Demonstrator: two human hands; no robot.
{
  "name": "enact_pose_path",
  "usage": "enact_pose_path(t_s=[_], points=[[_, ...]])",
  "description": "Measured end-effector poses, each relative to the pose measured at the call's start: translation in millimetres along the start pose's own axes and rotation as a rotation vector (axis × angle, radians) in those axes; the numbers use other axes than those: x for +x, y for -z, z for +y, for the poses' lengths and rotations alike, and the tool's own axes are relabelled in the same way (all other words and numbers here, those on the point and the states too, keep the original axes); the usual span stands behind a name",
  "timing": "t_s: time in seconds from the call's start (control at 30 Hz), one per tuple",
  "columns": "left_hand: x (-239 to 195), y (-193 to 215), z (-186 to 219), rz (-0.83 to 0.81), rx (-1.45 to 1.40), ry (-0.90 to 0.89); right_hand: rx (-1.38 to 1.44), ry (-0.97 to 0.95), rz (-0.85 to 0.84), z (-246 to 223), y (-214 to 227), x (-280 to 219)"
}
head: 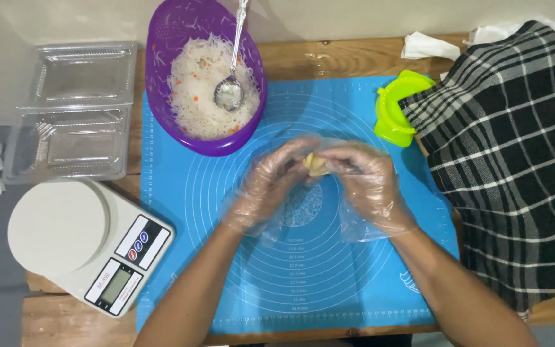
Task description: Weighing portions of dough on a digital scale and rolling them into uniform balls by hand on a silicone mat.
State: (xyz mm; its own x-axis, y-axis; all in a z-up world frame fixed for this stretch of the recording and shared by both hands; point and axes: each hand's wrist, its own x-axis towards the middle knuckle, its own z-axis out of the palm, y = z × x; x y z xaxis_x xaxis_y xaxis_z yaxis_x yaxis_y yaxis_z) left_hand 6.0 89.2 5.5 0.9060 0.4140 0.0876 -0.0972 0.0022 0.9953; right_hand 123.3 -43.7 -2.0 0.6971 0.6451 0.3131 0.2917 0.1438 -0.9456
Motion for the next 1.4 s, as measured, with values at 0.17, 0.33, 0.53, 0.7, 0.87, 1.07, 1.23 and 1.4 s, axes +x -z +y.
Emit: enact_pose_path(t_s=[0.17,0.33,0.53,0.7,0.87,1.07,1.23,1.4], points=[[-8.2,0.7,-6.9,-0.089,-0.022,-0.048,0.219,-0.172,-0.021,4.4,-4.0,-4.7],[-4.8,1.8,9.9,-0.1,0.005,-0.125,0.16,-0.249,0.057,25.0,7.9,-3.3],[-3.5,-8.1,1.6,0.073,0.1,-0.116,-0.049,-0.087,0.095,23.5,-5.5,-6.6],[1.6,-5.3,-12.3,0.17,0.22,-0.205,-0.079,-0.047,0.069,5.0,-7.4,-2.6],[2.4,-3.7,-26.4,0.132,0.14,-0.08,0.018,-0.085,0.111,3.2,1.0,-0.9],[0.2,-5.9,2.8,0.075,0.287,-0.091,0.081,-0.113,0.056,9.0,5.5,-2.4],[-5.3,-18.7,-14.2,0.154,-0.086,-0.113,0.098,-0.485,0.136,24.5,6.2,-3.1],[-4.7,-24.8,-8.8,0.164,-0.114,-0.138,0.088,-0.42,0.114,-16.4,-7.0,2.2]])
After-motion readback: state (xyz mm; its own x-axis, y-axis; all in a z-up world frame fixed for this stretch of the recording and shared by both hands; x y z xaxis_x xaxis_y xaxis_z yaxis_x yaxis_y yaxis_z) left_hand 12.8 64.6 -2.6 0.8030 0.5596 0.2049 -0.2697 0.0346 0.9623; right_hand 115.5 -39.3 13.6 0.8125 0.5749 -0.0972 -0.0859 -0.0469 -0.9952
